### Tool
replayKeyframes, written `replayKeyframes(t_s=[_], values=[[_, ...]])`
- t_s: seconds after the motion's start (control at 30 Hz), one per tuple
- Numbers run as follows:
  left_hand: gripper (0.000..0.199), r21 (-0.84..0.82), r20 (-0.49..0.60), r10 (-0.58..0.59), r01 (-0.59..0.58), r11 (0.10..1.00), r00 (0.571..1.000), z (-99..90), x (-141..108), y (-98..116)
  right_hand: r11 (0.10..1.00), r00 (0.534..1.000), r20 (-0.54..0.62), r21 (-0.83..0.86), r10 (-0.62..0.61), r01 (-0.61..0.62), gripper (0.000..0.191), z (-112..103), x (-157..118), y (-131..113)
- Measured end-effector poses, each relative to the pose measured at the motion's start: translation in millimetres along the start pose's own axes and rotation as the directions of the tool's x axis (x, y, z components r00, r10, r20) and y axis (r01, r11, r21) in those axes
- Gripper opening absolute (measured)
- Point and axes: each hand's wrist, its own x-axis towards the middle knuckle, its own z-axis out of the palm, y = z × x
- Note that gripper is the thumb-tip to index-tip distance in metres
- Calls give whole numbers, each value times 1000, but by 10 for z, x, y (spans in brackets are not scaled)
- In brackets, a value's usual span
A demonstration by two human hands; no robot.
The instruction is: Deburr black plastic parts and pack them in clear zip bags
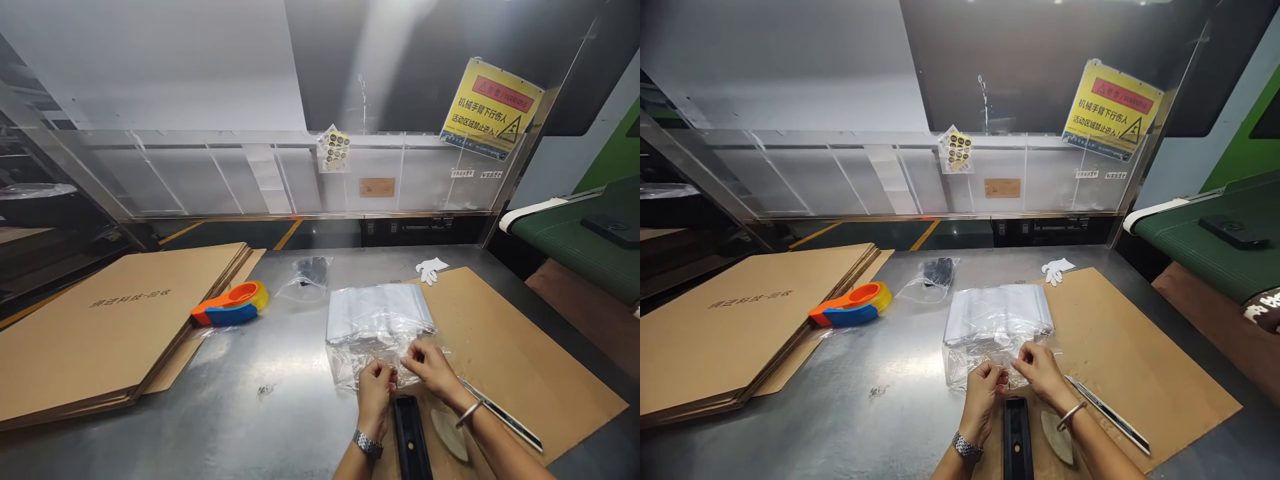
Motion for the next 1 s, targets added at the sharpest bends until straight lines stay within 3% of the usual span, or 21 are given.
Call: replayKeyframes(t_s=[0.1,0.17,0.3,0.37,0.47,0.57,0.67,0.83,0.93,1.0], values=[[18,167,-96,136,-118,979,986,-106,-143,10,1000,996,-91,17,11,-10,19,-69,-127,-102],[14,287,-141,277,-228,930,951,-161,-259,37,999,995,-94,21,-42,45,16,-92,-230,-231],[24,461,-53,520,-441,770,852,-264,-452,70,984,984,-16,21,-179,179,17,-118,-454,-497],[24,524,-13,577,-486,699,817,-342,-508,53,987,987,-21,1,-160,160,17,-120,-594,-558],[25,627,-40,615,-460,629,787,-481,-571,-7,997,996,-82,-69,-34,28,21,-36,-893,-518],[24,709,-24,597,-407,575,802,-574,-652,-79,963,993,-50,-246,105,-114,28,169,-1268,-353],[21,763,39,536,-372,529,843,-590,-737,-152,933,985,57,-333,164,-136,24,298,-1577,-168],[19,796,78,441,-322,513,894,-540,-830,-227,974,964,141,-25,226,-224,33,3,-1783,-124],[22,781,101,388,-314,540,916,-507,-873,-204,968,958,227,139,176,-211,35,-182,-1809,-247],[22,752,140,351,-330,571,926,-498,-899,-175,962,948,284,182,148,-205,34,-189,-1812,-303]])
